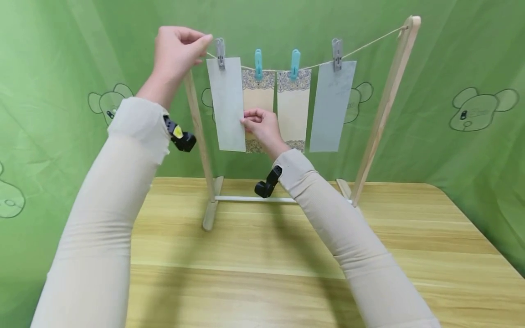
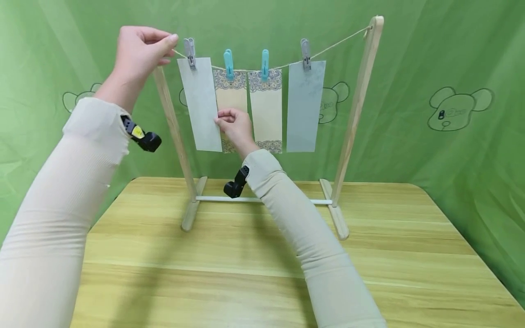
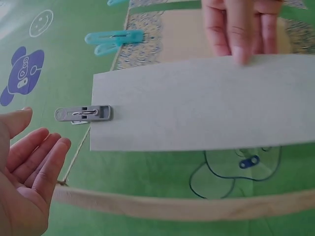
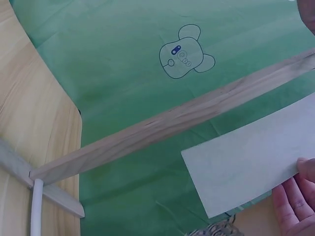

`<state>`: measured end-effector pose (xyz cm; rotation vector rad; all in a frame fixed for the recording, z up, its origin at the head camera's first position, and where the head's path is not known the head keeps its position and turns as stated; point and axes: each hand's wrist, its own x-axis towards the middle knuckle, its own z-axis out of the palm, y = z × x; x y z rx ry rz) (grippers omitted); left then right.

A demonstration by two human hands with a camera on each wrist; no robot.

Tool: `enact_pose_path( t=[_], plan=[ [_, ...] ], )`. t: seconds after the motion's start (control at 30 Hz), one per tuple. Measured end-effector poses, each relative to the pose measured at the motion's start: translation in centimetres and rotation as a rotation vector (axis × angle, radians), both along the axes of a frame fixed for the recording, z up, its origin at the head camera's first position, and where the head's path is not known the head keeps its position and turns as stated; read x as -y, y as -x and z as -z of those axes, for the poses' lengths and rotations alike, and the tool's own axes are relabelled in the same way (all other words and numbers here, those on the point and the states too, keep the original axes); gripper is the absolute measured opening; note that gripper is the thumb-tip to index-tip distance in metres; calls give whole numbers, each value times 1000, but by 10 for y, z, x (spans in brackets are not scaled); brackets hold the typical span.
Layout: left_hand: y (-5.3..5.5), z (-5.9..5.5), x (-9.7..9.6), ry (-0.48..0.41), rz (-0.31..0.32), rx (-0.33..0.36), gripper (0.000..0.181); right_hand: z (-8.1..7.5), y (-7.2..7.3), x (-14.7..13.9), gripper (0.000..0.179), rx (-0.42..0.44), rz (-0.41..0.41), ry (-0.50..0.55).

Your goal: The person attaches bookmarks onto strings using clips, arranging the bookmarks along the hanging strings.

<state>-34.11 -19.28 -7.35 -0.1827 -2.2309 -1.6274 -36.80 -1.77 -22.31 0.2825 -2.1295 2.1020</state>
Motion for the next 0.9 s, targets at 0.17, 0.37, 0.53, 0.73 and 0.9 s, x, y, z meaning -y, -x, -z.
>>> enact_pose_path(
  t=[0.17,0.37,0.53,0.73,0.9],
  plan=[
    [-12,19,17,14,36,-2,32,6,1,-10,23,-25,-61,5],
    [-24,51,39,49,76,-13,36,13,-5,-37,28,-17,-102,0],
    [-29,85,57,132,75,-11,41,26,-14,-73,29,-15,-99,-118],
    [-36,128,81,206,27,19,44,50,-36,-120,33,-27,-109,-342],
    [-44,161,100,273,-28,51,49,74,-57,-160,37,-34,-113,-510]
  ],
)
